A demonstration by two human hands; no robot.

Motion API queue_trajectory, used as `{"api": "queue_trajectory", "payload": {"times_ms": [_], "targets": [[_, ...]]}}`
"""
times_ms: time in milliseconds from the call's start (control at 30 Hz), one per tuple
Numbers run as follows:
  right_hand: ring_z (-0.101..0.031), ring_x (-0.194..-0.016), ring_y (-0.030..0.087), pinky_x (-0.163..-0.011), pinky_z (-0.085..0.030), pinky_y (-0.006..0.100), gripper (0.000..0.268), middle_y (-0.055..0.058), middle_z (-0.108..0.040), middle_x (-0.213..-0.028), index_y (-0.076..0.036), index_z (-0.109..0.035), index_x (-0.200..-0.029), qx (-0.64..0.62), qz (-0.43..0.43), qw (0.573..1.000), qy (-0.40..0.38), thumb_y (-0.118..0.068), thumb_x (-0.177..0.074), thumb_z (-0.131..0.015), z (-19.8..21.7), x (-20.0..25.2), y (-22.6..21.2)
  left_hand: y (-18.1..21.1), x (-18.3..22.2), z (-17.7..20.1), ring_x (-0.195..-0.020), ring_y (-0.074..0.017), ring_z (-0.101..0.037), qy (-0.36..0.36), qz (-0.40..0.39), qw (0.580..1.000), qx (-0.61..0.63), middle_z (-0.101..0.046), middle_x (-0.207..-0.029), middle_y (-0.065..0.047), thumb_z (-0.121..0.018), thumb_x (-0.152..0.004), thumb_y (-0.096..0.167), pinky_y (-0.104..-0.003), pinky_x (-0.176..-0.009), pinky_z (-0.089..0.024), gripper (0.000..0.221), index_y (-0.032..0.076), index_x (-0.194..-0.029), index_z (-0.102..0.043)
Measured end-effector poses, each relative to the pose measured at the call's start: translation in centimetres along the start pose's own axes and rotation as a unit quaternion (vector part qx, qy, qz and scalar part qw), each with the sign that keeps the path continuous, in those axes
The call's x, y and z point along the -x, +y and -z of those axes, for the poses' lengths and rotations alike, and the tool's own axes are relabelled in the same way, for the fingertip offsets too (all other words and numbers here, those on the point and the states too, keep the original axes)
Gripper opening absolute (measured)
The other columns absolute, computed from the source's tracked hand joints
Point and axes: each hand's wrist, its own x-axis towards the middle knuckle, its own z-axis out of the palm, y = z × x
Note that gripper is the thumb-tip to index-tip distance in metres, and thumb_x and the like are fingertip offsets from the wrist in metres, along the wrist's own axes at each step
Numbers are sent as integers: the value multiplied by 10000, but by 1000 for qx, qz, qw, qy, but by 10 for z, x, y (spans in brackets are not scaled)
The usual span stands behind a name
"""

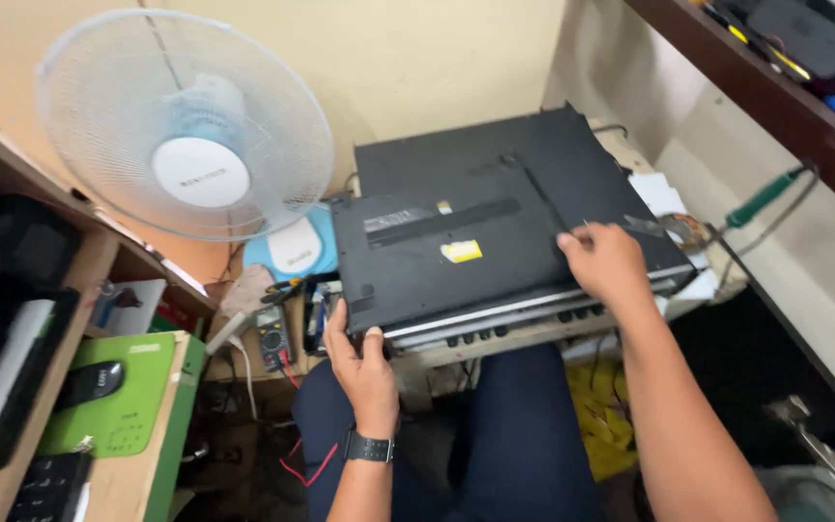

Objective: Removing screws and prying open the bottom casing of a laptop to inspect the internal components.

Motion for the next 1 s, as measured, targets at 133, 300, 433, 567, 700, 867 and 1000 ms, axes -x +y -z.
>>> {"api": "queue_trajectory", "payload": {"times_ms": [133, 300, 433, 567, 700, 867, 1000], "targets": [[-777, -1280, 405, -1119, -599, 570, 632, 189, -828, -1394, -37, -796, -1469, -11, -35, 999, -26, -538, -1116, -641, 17, 49, -17, -1, -23, 14, -1587, -274, -580, -21, 6, 999, 26, -576, -1697, -117, -650, -1035, 67, -408, -1228, -546, 632, 94, -1666, -628], [-817, -1127, 471, -988, -622, 561, 571, 265, -873, -1111, 50, -867, -1373, -112, -35, 990, 84, -446, -1094, -826, 10, 93, 8, 10, -52, 24, -1565, -390, -468, -109, 24, 994, 17, -618, -1600, -250, -625, -1016, 13, -539, -1334, -359, 679, 78, -1691, -660], [-824, -1125, 452, -960, -636, 562, 554, 236, -883, -1108, 21, -866, -1325, -118, -64, 986, 99, -467, -1063, -876, 6, 120, 15, -3, -97, 15, -1586, -461, -484, -165, -20, 985, -39, -666, -1592, -274, -658, -1012, 74, -574, -1363, -328, 637, 98, -1647, -704], [-790, -1072, 303, -966, -602, 435, 491, 142, -885, -1112, -42, -868, -1343, -219, -123, 964, 86, -369, -978, -900, -9, 152, 6, -42, -166, -11, -1625, -380, -480, -258, -40, 959, -111, -645, -1691, -172, -576, -987, 152, -540, -1370, -299, 690, 189, -1670, -668], [-765, -879, 204, -906, -610, 325, 423, 158, -843, -997, 38, -826, -1413, -466, -141, 869, 84, -74, -1005, -838, -39, 168, 2, -22, -206, -39, -1077, -167, -643, -312, 81, 946, -20, -709, -1522, -85, -549, -893, 10, -299, -917, -560, 786, 183, -1643, -707], [-761, -952, 255, -480, -298, 265, 433, 269, -841, -1247, 90, -764, -1463, -583, -187, 790, 14, -7, -1041, -737, -26, 184, -38, -62, -263, -66, -1521, -239, -522, -323, -59, 924, -196, -635, -1488, 4, -529, -979, 135, -579, -1344, -31, 674, 311, -1598, -730], [-747, -978, 270, -463, -288, 230, 379, 265, -831, -1262, 58, -769, -1446, -668, -215, 712, -21, 43, -1081, -667, -35, 183, -36, -47, -267, -74, -1406, -443, -353, -312, 33, 929, -196, -420, -1351, -75, -464, -1036, 139, -610, -1346, -224, 702, 386, -1646, -708]]}}
